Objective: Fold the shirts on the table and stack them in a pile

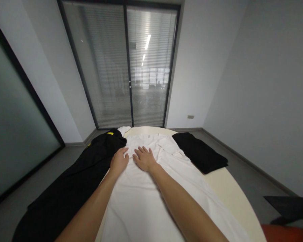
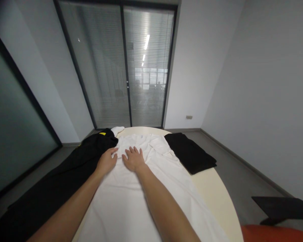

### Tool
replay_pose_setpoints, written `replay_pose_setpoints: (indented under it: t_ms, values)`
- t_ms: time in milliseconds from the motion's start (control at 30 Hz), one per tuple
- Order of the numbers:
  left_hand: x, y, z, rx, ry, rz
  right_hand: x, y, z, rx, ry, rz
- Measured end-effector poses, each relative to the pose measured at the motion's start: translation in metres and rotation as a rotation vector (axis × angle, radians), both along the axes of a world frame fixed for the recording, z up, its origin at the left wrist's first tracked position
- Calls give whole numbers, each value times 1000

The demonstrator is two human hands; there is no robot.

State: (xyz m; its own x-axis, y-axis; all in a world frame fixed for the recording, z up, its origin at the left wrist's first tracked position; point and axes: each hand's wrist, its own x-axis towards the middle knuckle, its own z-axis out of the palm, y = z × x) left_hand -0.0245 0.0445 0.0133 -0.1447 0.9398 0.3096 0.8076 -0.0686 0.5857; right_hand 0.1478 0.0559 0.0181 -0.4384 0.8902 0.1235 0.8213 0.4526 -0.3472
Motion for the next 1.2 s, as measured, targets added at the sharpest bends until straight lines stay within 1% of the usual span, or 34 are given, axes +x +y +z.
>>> replay_pose_setpoints:
  t_ms: [67, 133, 200, 333, 433, 567, 633, 733, 800, 867, 933, 1033, 1100, 1167, 1200]
  values:
    - [7, -2, 3, 34, 26, -41, 0, 3, -1, 36, 47, -16]
    - [14, -5, 6, 69, 47, -89, 1, 7, -1, 98, 142, -28]
    - [21, -8, 10, 71, 46, -130, 1, 13, -1, 122, 252, -39]
    - [32, -15, 14, -34, 7, -171, 3, 21, -3, 19, 412, -54]
    - [38, -14, 8, -57, -89, -228, 6, 22, -5, -39, 506, -35]
    - [42, -11, 0, -46, -205, -263, 7, 23, -2, -42, 536, -3]
    - [43, -13, 2, -80, -173, -220, 6, 23, -2, -49, 525, -5]
    - [47, -23, 14, -154, -1, -106, 6, 24, -3, -96, 513, -34]
    - [49, -32, 26, -265, 124, -100, 6, 25, -5, -107, 517, -46]
    - [52, -41, 37, -359, 208, -148, 6, 25, -5, -91, 530, -47]
    - [54, -48, 46, -385, 249, -206, 6, 26, -6, -91, 552, -46]
    - [55, -55, 58, -426, 199, -302, 7, 28, -7, -115, 618, -51]
    - [56, -59, 65, -516, 140, -368, 8, 30, -8, -124, 662, -54]
    - [57, -65, 72, -591, 164, -389, 9, 31, -9, -124, 683, -59]
    - [58, -67, 75, -593, 217, -372, 10, 31, -10, -121, 686, -62]
